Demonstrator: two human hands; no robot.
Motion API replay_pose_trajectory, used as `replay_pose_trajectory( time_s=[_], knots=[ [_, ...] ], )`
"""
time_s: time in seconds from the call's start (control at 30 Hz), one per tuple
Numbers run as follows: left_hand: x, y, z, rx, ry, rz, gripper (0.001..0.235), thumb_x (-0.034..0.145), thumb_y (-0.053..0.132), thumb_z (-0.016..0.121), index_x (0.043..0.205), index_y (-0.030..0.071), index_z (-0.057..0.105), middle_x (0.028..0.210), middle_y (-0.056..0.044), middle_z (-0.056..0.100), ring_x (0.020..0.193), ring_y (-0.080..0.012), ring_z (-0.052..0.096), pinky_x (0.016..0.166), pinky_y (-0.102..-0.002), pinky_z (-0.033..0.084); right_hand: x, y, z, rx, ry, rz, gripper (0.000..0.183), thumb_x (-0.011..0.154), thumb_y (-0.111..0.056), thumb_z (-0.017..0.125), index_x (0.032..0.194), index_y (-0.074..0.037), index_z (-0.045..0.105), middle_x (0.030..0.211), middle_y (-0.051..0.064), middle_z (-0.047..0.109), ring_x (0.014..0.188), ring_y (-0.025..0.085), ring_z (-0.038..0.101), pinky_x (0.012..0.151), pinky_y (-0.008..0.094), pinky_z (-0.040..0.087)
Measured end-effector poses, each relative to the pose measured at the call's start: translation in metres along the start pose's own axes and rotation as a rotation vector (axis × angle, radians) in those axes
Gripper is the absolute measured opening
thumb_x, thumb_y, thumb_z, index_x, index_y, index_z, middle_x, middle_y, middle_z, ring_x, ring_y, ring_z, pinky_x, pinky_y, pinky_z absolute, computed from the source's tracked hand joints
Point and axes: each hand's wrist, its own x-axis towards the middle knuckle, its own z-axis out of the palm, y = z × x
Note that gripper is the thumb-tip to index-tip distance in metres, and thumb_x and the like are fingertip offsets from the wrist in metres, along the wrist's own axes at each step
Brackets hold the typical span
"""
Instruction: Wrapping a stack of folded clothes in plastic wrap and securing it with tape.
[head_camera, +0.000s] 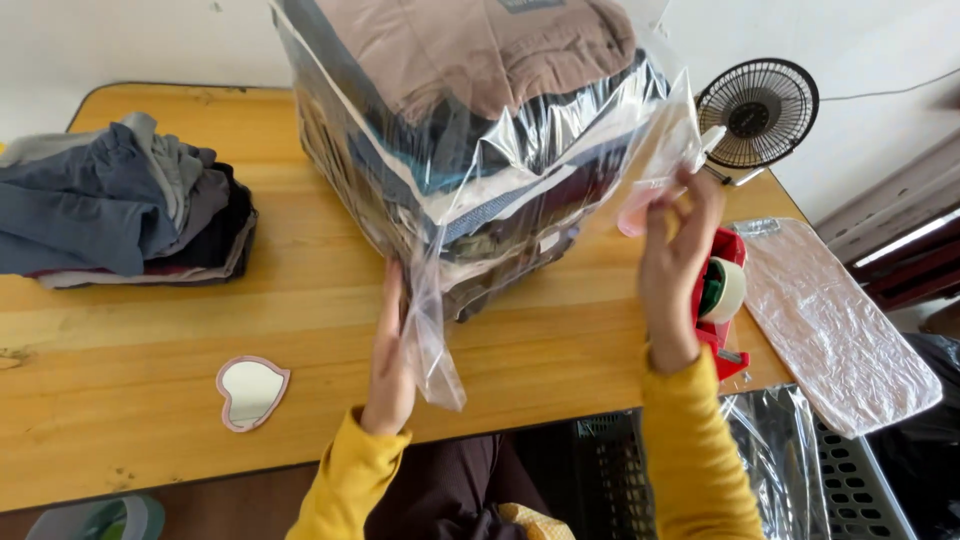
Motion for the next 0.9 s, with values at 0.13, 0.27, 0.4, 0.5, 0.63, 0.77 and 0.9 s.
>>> replay_pose_trajectory(
  time_s=[0.13, 0.27, 0.4, 0.5, 0.63, 0.77, 0.9],
  knots=[
    [0.001, 0.011, 0.002, 0.544, -0.078, 0.128, 0.084, 0.101, 0.020, 0.057, 0.166, 0.004, 0.007, 0.176, -0.017, 0.009, 0.163, -0.0360, 0.013, 0.133, -0.049, 0.014, 0.068, 0.045, -0.014, -0.056, -0.049, -0.097, 0.056, 0.114, -0.003, 0.058, 0.163, -0.003, 0.031, 0.168, 0.017, 0.033, 0.154, 0.027, 0.037, 0.128, 0.042, 0.036],
    [0.007, 0.013, 0.015, 0.691, 0.011, 0.350, 0.081, 0.098, 0.024, 0.064, 0.162, 0.004, 0.018, 0.170, -0.018, 0.019, 0.159, -0.0348, 0.020, 0.131, -0.049, 0.021, 0.087, 0.071, 0.002, 0.053, -0.257, 0.191, 0.058, 0.113, -0.032, 0.053, 0.157, 0.002, 0.037, 0.161, 0.020, 0.043, 0.151, 0.029, 0.039, 0.126, 0.039, 0.032],
    [0.018, 0.010, 0.025, 0.346, 0.141, 0.309, 0.042, 0.111, 0.014, 0.039, 0.149, 0.002, 0.052, 0.161, -0.019, 0.047, 0.155, -0.0322, 0.041, 0.132, -0.047, 0.032, 0.070, 0.146, 0.007, 0.177, -0.214, 0.421, 0.065, 0.112, -0.051, 0.043, 0.145, 0.005, 0.047, 0.144, 0.013, 0.060, 0.137, 0.020, 0.053, 0.116, 0.030, 0.041],
    [-0.011, -0.034, 0.005, 0.122, 0.283, 0.212, 0.032, 0.113, 0.016, 0.044, 0.136, 0.001, 0.060, 0.143, -0.018, 0.063, 0.137, -0.0281, 0.057, 0.120, -0.041, 0.043, 0.056, 0.115, 0.034, 0.248, -0.095, 0.364, 0.066, 0.114, -0.055, 0.043, 0.117, 0.008, 0.065, 0.102, 0.004, 0.064, 0.092, 0.013, 0.052, 0.086, 0.026, 0.044],
    [-0.018, -0.018, 0.014, 0.285, 0.354, 0.239, 0.026, 0.115, 0.015, 0.045, 0.131, 0.000, 0.059, 0.129, -0.016, 0.071, 0.119, -0.0250, 0.069, 0.104, -0.033, 0.053, 0.059, 0.136, 0.039, 0.015, 0.005, 0.303, 0.065, 0.111, -0.059, 0.040, 0.096, 0.000, 0.063, 0.080, -0.004, 0.046, 0.077, 0.008, 0.038, 0.072, 0.024, 0.036],
    [-0.017, -0.002, 0.030, 0.386, 0.314, 0.190, 0.025, 0.103, 0.013, 0.053, 0.120, 0.000, 0.067, 0.094, -0.012, 0.075, 0.072, -0.0213, 0.072, 0.064, -0.028, 0.059, 0.062, 0.140, 0.044, 0.160, 0.124, 0.296, 0.059, 0.114, -0.056, 0.041, 0.089, -0.003, 0.051, 0.081, -0.002, 0.046, 0.076, 0.010, 0.044, 0.075, 0.028, 0.041],
    [0.014, 0.057, 0.039, 0.619, 0.315, 0.405, 0.020, 0.095, 0.007, 0.066, 0.112, -0.002, 0.067, 0.079, -0.013, 0.070, 0.062, -0.0236, 0.070, 0.058, -0.031, 0.052, 0.049, 0.114, 0.035, 0.269, 0.156, 0.410, 0.054, 0.109, -0.054, 0.038, 0.114, -0.005, 0.060, 0.106, 0.001, 0.065, 0.096, 0.010, 0.063, 0.086, 0.026, 0.053]
  ],
)
